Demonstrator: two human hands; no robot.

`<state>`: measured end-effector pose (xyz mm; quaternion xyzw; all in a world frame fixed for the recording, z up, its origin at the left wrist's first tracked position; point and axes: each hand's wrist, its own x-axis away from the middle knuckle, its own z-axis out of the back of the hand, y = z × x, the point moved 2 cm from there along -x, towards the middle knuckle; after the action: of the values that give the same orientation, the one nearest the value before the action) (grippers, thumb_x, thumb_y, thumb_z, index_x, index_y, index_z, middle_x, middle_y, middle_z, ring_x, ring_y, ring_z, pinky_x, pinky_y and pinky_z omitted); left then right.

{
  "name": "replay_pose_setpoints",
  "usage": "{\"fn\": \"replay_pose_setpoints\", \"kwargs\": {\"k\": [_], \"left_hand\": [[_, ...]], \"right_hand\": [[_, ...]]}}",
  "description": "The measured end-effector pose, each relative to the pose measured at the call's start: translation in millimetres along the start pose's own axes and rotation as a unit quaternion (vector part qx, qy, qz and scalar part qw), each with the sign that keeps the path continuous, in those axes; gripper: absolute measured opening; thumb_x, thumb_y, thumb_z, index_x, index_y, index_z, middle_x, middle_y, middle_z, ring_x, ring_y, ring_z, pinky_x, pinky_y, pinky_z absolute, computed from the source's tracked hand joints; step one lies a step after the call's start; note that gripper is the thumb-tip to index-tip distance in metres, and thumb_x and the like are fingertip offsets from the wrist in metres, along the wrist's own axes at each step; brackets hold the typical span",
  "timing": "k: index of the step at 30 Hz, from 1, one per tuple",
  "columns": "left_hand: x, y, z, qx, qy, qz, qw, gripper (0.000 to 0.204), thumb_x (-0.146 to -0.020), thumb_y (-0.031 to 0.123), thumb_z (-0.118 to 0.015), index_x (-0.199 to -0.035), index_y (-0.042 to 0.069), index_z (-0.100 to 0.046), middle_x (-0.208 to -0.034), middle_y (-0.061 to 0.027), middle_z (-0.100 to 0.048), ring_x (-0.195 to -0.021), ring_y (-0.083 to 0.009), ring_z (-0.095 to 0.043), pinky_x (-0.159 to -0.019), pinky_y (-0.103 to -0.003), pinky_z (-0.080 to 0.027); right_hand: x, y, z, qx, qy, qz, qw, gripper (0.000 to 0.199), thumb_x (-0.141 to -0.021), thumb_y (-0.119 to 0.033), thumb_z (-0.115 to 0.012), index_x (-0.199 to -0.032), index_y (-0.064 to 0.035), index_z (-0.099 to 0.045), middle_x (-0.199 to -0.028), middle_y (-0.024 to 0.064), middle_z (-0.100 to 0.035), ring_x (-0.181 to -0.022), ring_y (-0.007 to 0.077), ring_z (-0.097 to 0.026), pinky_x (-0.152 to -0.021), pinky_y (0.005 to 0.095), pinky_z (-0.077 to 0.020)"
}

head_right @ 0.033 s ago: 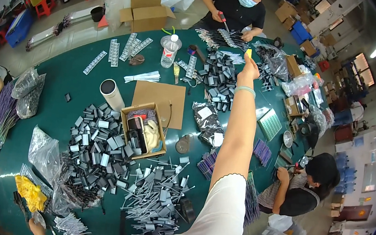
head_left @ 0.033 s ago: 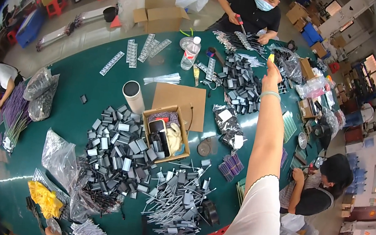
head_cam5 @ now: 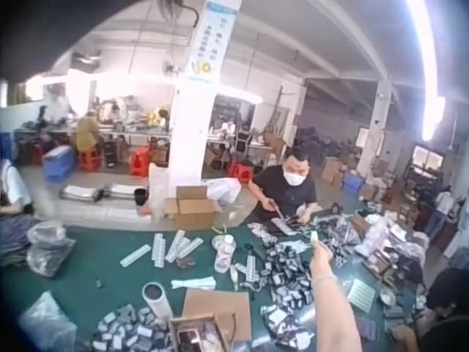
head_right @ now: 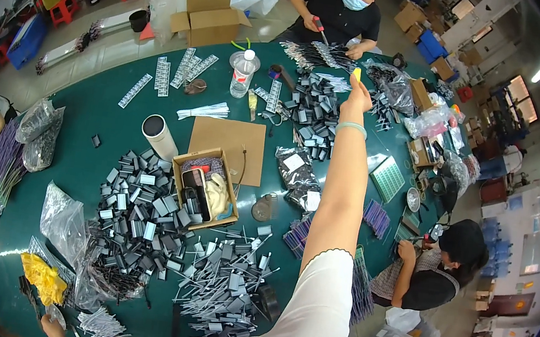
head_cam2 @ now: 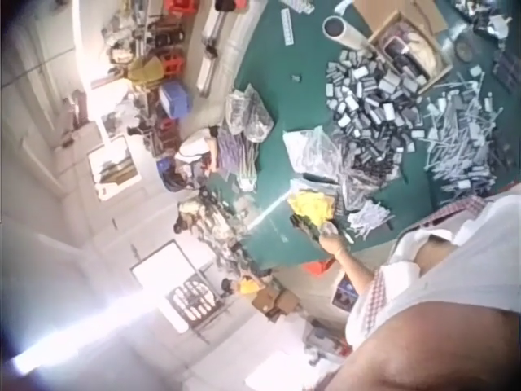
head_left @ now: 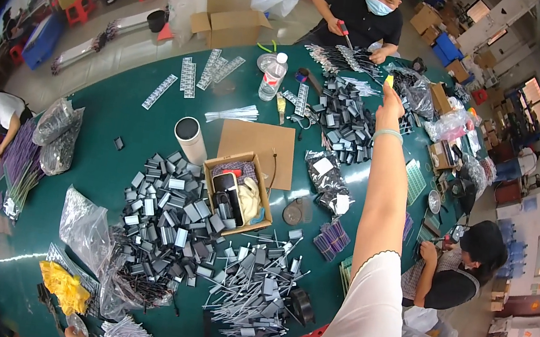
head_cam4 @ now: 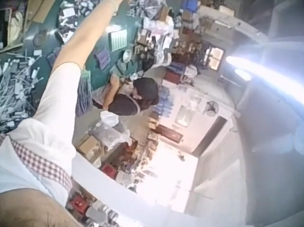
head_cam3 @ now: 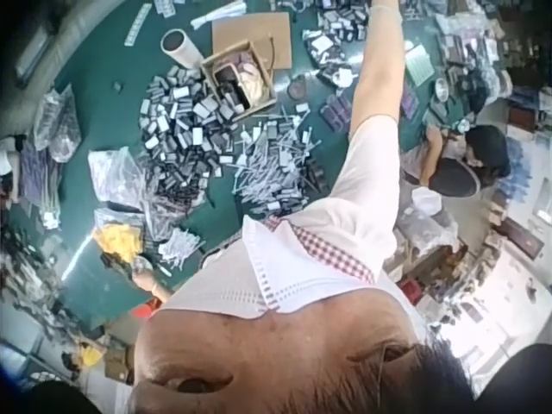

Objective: The person assembles small metal inserts into yellow plastic housings by hand, creating assembled components.

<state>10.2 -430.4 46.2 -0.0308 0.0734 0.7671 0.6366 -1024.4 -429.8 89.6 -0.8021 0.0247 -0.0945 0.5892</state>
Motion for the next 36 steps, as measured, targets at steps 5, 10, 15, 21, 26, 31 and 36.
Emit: {"fn": "replay_pose_setpoints", "kwargs": {"k": [5,10,15,21,26,31,36], "left_hand": [[-1.0,-9.5,13.2,-0.119,-0.095,0.095,0.984,0.039,-0.079,0.038,-0.059,-0.077,0.000,-0.068,-0.078,-0.0246,-0.063,-0.069,-0.0369,-0.061,-0.061,-0.046,-0.045],[-28.1,-94.8,-39.8,-0.039,-0.054,0.113,0.991,0.026,-0.078,0.002,-0.051,-0.102,-0.003,-0.056,-0.094,-0.0216,-0.061,-0.088,-0.0361,-0.058,-0.076,-0.040,-0.045],[-49.3,-94.0,-42.4,0.105,0.077,0.028,0.991,0.019,-0.082,0.015,-0.062,-0.086,-0.003,-0.057,-0.085,-0.0201,-0.059,-0.079,-0.0354,-0.058,-0.069,-0.041,-0.044],[-64.3,-57.8,-24.8,0.046,0.009,0.123,0.991,0.019,-0.081,0.015,-0.063,-0.082,-0.003,-0.055,-0.086,-0.0201,-0.058,-0.078,-0.0349,-0.056,-0.068,-0.042,-0.043],[-50.9,-69.7,-36.0,0.083,0.099,-0.059,0.990,0.019,-0.078,0.004,-0.057,-0.095,-0.004,-0.057,-0.097,-0.0196,-0.057,-0.092,-0.0349,-0.055,-0.083,-0.040,-0.043],[-38.3,-96.7,-21.5,0.045,0.010,0.065,0.997,0.022,-0.078,0.015,-0.063,-0.088,-0.004,-0.057,-0.081,-0.0216,-0.059,-0.076,-0.0381,-0.056,-0.069,-0.042,-0.045],[-37.2,-2.3,12.6,0.124,0.002,0.101,0.987,0.033,-0.073,0.012,-0.061,-0.105,0.004,-0.058,-0.095,-0.0204,-0.063,-0.090,-0.0360,-0.061,-0.078,-0.040,-0.047]], "right_hand": [[17.7,4.3,-37.9,-0.012,-0.031,-0.003,0.999,0.038,-0.059,-0.004,-0.084,-0.091,0.0006,-0.064,-0.095,0.0115,-0.064,-0.093,0.0195,-0.057,-0.087,0.0314,-0.0416],[11.7,1.2,-33.5,0.016,-0.020,0.003,1.000,0.038,-0.058,-0.007,-0.085,-0.090,0.0006,-0.065,-0.095,0.0122,-0.064,-0.088,0.0208,-0.058,-0.087,0.0318,-0.0424],[14.5,-4.1,-21.5,0.012,-0.010,-0.001,1.000,0.036,-0.056,-0.009,-0.086,-0.085,-0.0003,-0.066,-0.092,0.0114,-0.065,-0.089,0.0204,-0.058,-0.089,0.0319,-0.0414],[17.2,-1.4,-12.8,0.024,-0.002,-0.017,1.000,0.033,-0.058,-0.008,-0.085,-0.084,-0.0019,-0.066,-0.095,0.0108,-0.065,-0.091,0.0204,-0.058,-0.093,0.0350,-0.0384],[30.6,1.8,-11.6,0.044,0.002,-0.037,0.998,0.035,-0.059,-0.010,-0.085,-0.087,-0.0042,-0.065,-0.090,0.0069,-0.065,-0.084,0.0182,-0.057,-0.081,0.0330,-0.0406],[29.1,38.2,-15.1,0.086,-0.141,-0.036,0.986,0.038,-0.071,-0.035,-0.076,-0.093,-0.0063,-0.065,-0.092,0.0079,-0.062,-0.080,0.0206,-0.054,-0.070,0.0324,-0.0431],[-0.5,46.3,59.6,0.240,-0.479,0.179,0.825,0.050,-0.083,-0.013,-0.055,-0.131,-0.0048,-0.042,-0.128,0.0107,-0.051,-0.115,0.0230,-0.049,-0.099,0.0343,-0.0353]]}}
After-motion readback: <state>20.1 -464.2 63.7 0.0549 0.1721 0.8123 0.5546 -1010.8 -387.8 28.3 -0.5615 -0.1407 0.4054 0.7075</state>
